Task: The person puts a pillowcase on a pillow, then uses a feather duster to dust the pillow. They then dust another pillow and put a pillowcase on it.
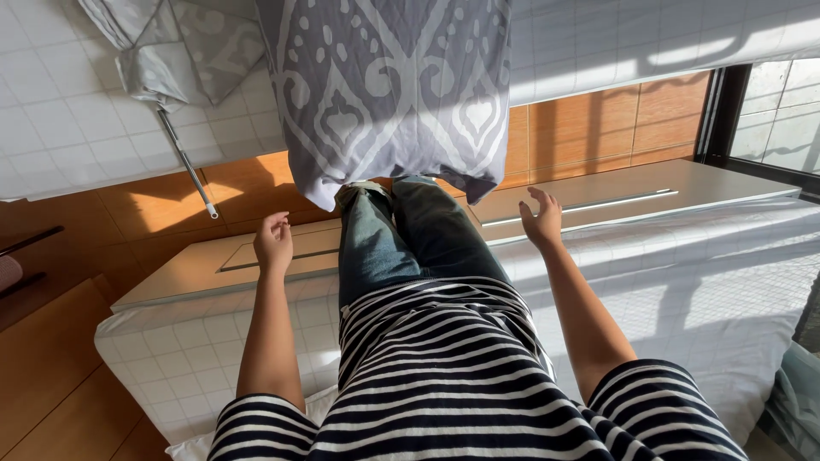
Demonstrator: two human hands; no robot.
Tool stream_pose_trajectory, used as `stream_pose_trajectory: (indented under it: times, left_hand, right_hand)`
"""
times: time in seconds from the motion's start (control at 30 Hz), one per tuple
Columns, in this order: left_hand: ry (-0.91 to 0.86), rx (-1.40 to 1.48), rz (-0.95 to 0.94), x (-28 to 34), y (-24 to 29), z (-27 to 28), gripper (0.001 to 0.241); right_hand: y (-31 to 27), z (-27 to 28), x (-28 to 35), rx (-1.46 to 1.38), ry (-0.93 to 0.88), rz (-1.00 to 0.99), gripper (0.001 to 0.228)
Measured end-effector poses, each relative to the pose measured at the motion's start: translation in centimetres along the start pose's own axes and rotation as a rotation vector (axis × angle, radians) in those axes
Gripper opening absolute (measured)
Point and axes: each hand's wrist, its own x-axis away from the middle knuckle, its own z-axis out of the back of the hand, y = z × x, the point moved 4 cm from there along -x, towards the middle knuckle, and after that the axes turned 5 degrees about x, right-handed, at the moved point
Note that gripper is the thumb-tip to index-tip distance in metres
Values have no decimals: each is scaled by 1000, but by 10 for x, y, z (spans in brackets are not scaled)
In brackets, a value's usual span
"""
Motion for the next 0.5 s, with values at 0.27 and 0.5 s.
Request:
stream_pose_trajectory:
  times: [0.27,0.5]
  left_hand:
    - [-368,278,44,-53,69,-49,95]
    - [-158,371,143,-29,84,-69,121]
  right_hand:
    - [-119,12,-49,-605,-406,-23,95]
    - [-73,-50,-56,-349,-162,-182,74]
